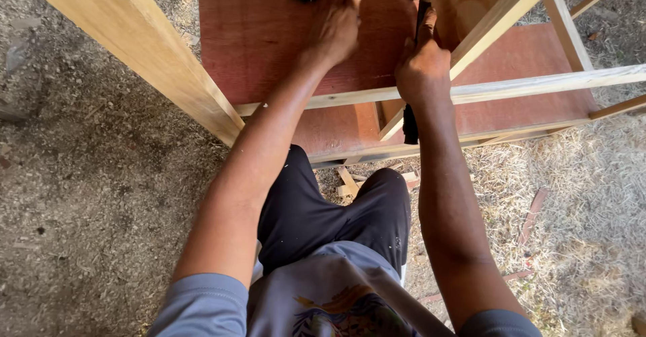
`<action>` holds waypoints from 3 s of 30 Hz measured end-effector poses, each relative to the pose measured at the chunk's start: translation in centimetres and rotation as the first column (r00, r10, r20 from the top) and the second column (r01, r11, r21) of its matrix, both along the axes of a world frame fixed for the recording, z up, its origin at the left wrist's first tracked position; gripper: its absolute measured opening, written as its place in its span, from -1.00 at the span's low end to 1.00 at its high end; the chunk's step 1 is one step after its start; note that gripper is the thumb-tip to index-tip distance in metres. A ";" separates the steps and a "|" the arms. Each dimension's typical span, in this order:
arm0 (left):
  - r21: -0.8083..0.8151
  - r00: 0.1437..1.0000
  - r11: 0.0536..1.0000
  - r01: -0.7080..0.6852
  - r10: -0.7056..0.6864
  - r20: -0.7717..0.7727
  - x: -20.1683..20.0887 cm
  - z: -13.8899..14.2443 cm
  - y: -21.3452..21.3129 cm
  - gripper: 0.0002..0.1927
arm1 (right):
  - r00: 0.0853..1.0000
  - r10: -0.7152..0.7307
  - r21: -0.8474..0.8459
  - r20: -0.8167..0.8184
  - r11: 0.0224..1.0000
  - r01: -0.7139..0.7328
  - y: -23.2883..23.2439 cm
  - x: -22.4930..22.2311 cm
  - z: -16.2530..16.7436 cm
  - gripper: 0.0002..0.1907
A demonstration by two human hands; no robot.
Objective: The person hammers nails into a wooden frame using a hammer. They repeatedly pick up nails from a pile on a red board and drive them into the frame while kneeling on the ground.
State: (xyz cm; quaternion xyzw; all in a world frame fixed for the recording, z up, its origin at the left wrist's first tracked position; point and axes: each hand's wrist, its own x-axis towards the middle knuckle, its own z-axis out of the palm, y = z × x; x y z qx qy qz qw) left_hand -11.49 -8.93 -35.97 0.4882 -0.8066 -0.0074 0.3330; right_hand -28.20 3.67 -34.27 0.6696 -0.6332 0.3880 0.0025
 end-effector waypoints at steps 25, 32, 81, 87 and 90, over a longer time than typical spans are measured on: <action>0.066 0.689 0.972 0.226 -0.112 -0.716 7.9 -0.6 1.8 -0.77 | 0.957 0.289 -0.286 -0.025 0.915 -0.284 3.4 0.3 3.1 -0.50; 0.161 0.839 0.974 0.157 -0.045 -0.542 7.7 -1.3 2.2 -0.85 | 0.949 0.220 0.144 0.226 0.956 -0.256 8.3 2.5 6.7 -0.69; 0.133 0.903 0.980 0.146 -0.077 -0.423 7.6 -1.7 2.3 -0.91 | 0.932 0.363 0.108 -0.019 0.927 -0.359 8.7 3.3 10.4 -0.76; -0.128 0.783 0.983 -0.128 0.021 -0.622 3.2 -5.1 15.8 -0.89 | 0.959 0.284 0.274 0.016 0.921 -0.278 8.0 4.9 9.7 -0.73; 0.167 0.633 0.984 -0.061 0.167 -0.756 0.2 -7.6 20.8 -0.86 | 0.973 0.224 0.397 0.057 0.889 -0.228 8.2 5.1 10.1 -0.73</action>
